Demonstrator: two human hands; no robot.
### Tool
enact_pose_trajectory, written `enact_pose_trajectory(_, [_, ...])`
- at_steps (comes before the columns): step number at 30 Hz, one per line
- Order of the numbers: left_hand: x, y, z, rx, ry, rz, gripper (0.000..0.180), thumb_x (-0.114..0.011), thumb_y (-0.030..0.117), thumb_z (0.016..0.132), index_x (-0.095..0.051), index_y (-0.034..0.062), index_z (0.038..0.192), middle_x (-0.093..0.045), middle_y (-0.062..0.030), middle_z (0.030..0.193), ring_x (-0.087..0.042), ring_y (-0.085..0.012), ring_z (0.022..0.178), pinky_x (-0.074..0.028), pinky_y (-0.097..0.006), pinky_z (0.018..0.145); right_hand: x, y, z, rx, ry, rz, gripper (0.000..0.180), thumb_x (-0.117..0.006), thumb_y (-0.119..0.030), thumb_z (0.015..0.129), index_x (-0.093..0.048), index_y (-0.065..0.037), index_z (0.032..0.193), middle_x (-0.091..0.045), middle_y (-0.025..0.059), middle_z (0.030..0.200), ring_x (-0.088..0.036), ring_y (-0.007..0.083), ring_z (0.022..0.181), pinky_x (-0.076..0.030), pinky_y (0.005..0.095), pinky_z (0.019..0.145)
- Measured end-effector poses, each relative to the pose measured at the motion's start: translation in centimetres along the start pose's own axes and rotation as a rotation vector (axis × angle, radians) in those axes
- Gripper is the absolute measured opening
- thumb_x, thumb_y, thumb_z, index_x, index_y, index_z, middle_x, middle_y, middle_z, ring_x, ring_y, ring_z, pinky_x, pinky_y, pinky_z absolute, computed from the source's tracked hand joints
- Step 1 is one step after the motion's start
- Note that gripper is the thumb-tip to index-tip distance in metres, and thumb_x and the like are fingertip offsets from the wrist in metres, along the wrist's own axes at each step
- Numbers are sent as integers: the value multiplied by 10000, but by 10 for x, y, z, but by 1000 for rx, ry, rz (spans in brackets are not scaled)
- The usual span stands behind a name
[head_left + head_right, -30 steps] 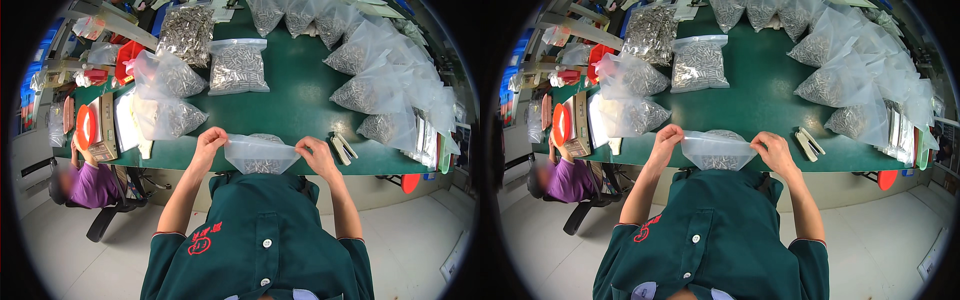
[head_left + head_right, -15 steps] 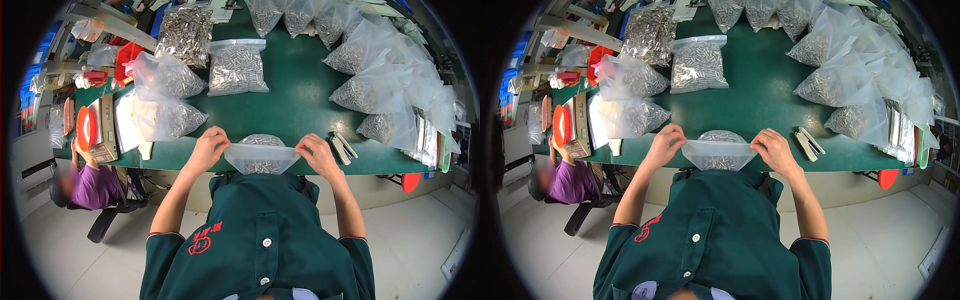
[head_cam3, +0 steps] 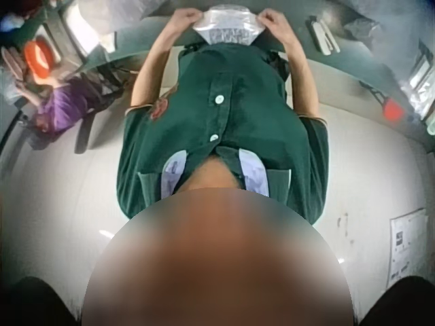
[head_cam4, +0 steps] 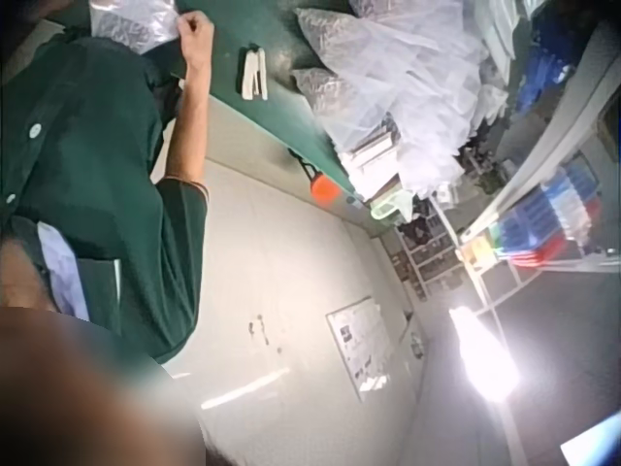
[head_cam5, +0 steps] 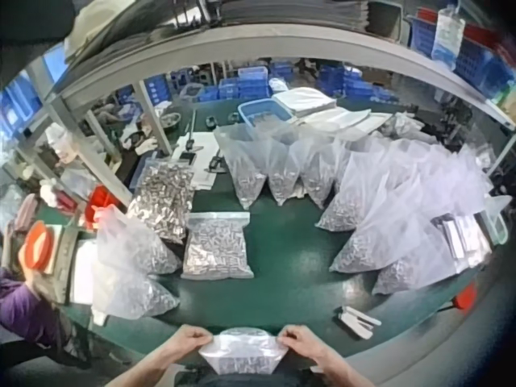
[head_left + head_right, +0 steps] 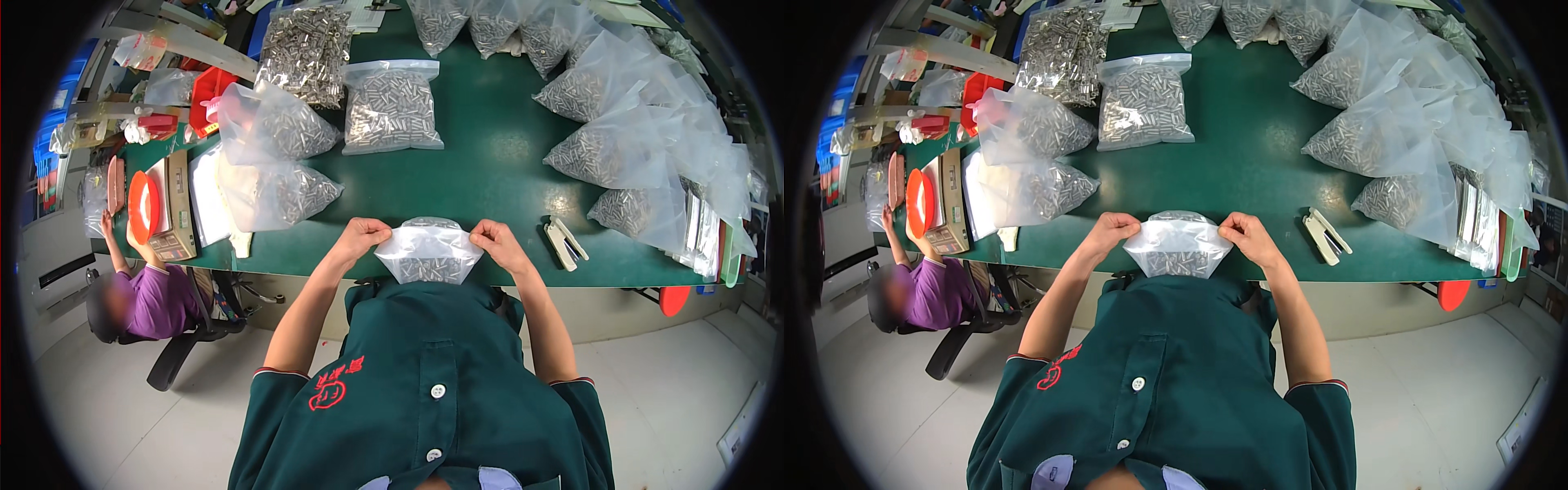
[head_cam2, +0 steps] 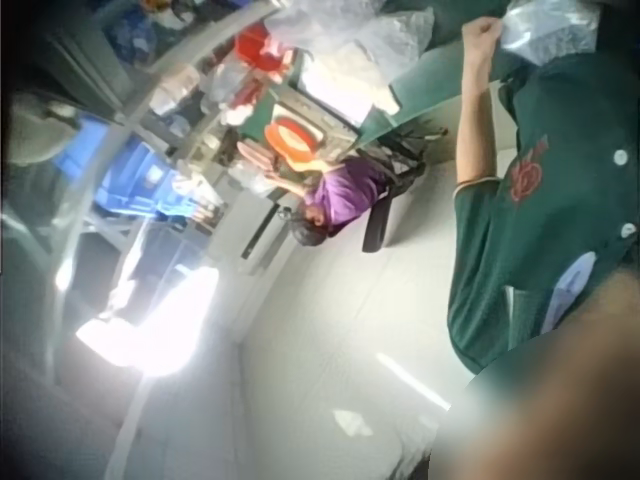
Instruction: Manually fill clear plastic bags with metal hardware components and seal them using a hand-held stapler.
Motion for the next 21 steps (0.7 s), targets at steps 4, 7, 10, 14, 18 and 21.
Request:
enact_pose_trajectory(4, [3,20,-10,19,41,78,120,-630,100,841,-660,-9,880,-621,-5,766,-528,-73,707,-430,-234,634,10,-25,-9,-2,34,97,99,-625,-92,821,-605,5,835,-563,-19,734,-476,54,674,-404,224,615])
enact_pose_trajectory(7, [6,44,-22,-62,-9,193,132,-602,110,857,-630,-16,887,-607,-5,769,-519,-71,704,-427,-229,628,14,-67,-21,-23,11,-100,98,-627,-84,815,-616,13,824,-566,-10,717,-483,61,669,-406,229,606])
enact_pose_trajectory(10, [-10,87,-28,-165,-141,598,196,-577,168,861,-582,-15,929,-612,-56,793,-561,-129,754,-445,-281,677,15,-81,-26,-22,21,-190,117,-623,-91,807,-618,25,824,-566,6,696,-487,69,654,-403,241,585])
enact_pose_trajectory(14, [-50,105,-31,-442,-156,846,214,-562,222,850,-589,25,929,-621,-133,864,-583,-327,808,-443,-402,697,11,-92,-30,-91,-20,-311,131,-602,-100,809,-608,28,834,-571,34,684,-492,92,636,-396,266,561])
enact_pose_trajectory(18, [-77,104,-32,-523,-75,1055,159,-542,183,854,-575,28,841,-592,-114,826,-573,-320,804,-415,-413,717,8,-101,-31,-95,-42,-366,137,-584,-101,814,-607,31,843,-596,68,684,-504,118,615,-389,276,547])
enact_pose_trajectory(21, [-76,94,-27,-502,-34,956,150,-532,168,857,-564,23,833,-583,-116,828,-570,-312,804,-406,-397,724,4,-109,-32,-42,-32,-443,144,-570,-99,812,-608,38,836,-622,103,694,-546,155,617,-415,305,564])
Point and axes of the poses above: each hand's wrist, its own z-axis towards the middle knuckle, its own x-axis out of the back of the hand, y = z × x, the point moved 3 cm from there along z, towards the middle knuckle
